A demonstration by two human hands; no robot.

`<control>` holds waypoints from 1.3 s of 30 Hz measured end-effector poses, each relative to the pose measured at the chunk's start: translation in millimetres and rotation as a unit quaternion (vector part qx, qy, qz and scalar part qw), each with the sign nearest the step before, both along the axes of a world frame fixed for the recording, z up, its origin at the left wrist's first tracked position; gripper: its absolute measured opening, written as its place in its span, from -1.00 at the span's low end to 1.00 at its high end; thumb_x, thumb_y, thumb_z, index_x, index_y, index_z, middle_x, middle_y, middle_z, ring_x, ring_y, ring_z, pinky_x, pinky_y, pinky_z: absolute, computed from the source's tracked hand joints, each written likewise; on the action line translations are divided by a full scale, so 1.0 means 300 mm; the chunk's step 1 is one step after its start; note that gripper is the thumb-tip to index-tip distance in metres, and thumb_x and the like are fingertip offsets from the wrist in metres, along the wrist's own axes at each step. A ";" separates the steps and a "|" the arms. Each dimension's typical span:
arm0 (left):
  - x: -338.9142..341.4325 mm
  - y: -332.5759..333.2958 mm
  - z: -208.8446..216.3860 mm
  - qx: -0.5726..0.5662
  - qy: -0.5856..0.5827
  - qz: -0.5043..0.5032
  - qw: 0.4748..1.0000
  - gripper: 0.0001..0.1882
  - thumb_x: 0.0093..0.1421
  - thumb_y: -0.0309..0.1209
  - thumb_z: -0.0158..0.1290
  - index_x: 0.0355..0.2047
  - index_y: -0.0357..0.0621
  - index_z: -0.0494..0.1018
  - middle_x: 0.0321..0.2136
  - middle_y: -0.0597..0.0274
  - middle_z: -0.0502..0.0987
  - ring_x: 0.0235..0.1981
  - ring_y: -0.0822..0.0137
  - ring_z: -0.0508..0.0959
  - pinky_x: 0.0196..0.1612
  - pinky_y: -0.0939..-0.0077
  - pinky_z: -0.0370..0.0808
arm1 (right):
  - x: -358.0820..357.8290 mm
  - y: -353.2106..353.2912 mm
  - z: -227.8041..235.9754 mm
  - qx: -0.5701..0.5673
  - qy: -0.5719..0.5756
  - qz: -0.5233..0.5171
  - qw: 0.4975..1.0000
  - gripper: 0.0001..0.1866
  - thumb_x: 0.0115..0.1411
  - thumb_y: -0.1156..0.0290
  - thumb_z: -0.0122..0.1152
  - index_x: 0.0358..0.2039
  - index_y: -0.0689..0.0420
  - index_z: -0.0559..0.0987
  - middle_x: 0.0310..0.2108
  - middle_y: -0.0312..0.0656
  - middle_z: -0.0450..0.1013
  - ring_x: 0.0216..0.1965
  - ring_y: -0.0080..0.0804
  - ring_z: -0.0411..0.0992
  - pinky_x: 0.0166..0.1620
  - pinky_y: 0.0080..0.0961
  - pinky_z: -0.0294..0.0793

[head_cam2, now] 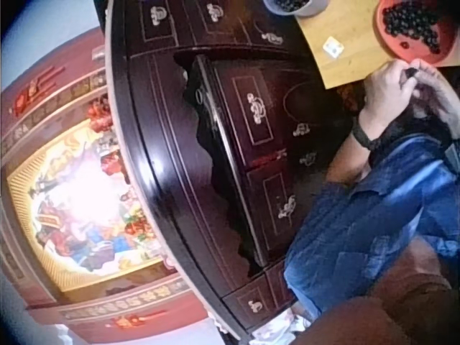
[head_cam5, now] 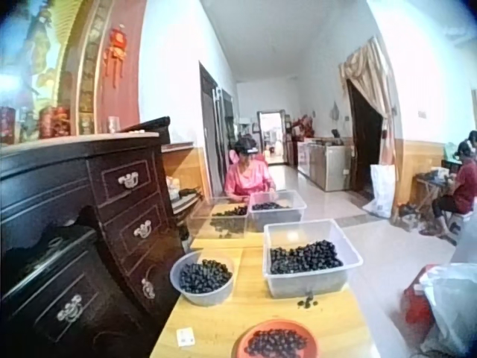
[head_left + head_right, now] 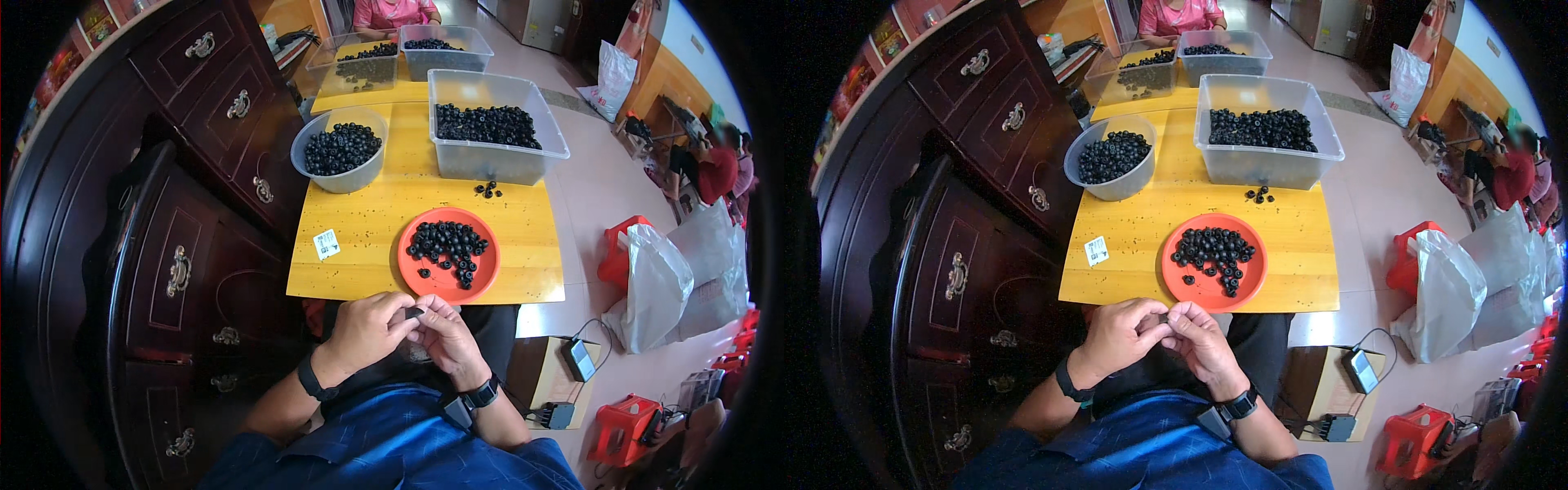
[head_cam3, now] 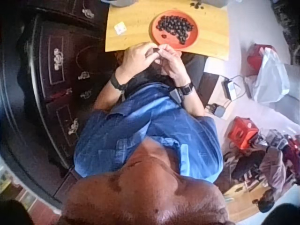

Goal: Sorting small black round items from a main container into a plate and secondary bins.

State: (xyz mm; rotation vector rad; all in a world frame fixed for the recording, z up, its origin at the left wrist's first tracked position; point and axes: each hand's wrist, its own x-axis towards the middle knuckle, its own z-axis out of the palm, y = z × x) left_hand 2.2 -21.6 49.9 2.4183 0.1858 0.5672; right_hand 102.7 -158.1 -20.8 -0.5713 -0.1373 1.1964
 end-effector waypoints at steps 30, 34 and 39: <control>0.012 -0.015 -0.074 -0.132 -0.109 0.011 0.985 -0.66 0.02 -0.58 0.33 -0.15 -0.16 0.60 -0.60 0.22 0.49 -0.66 0.45 0.44 -0.56 0.54 0.38 | -0.022 0.040 0.019 0.011 0.025 -0.044 0.999 -0.82 0.40 0.26 0.08 -0.19 0.10 0.49 -0.26 -0.31 0.48 -0.25 -0.58 0.48 -0.13 -0.59 0.55; 0.005 -0.015 -0.070 -0.098 -0.101 0.025 0.990 -0.73 0.02 -0.58 0.33 -0.24 -0.16 0.60 -0.61 0.24 0.49 -0.67 0.44 0.46 -0.58 0.52 0.36 | -0.031 0.047 0.020 0.027 0.039 -0.046 0.998 -0.81 0.41 0.25 0.07 -0.20 0.10 0.49 -0.26 -0.31 0.48 -0.25 -0.56 0.48 -0.14 -0.57 0.55; 0.001 -0.009 -0.083 -0.142 -0.121 0.048 0.981 -0.81 0.04 -0.49 0.35 -0.41 -0.18 0.53 -0.67 0.28 0.43 -0.70 0.43 0.41 -0.60 0.50 0.33 | -0.018 0.049 -0.004 0.019 0.041 -0.053 0.998 -0.79 0.38 0.22 0.11 -0.21 0.10 0.48 -0.31 -0.35 0.45 -0.29 -0.57 0.45 -0.19 -0.59 0.53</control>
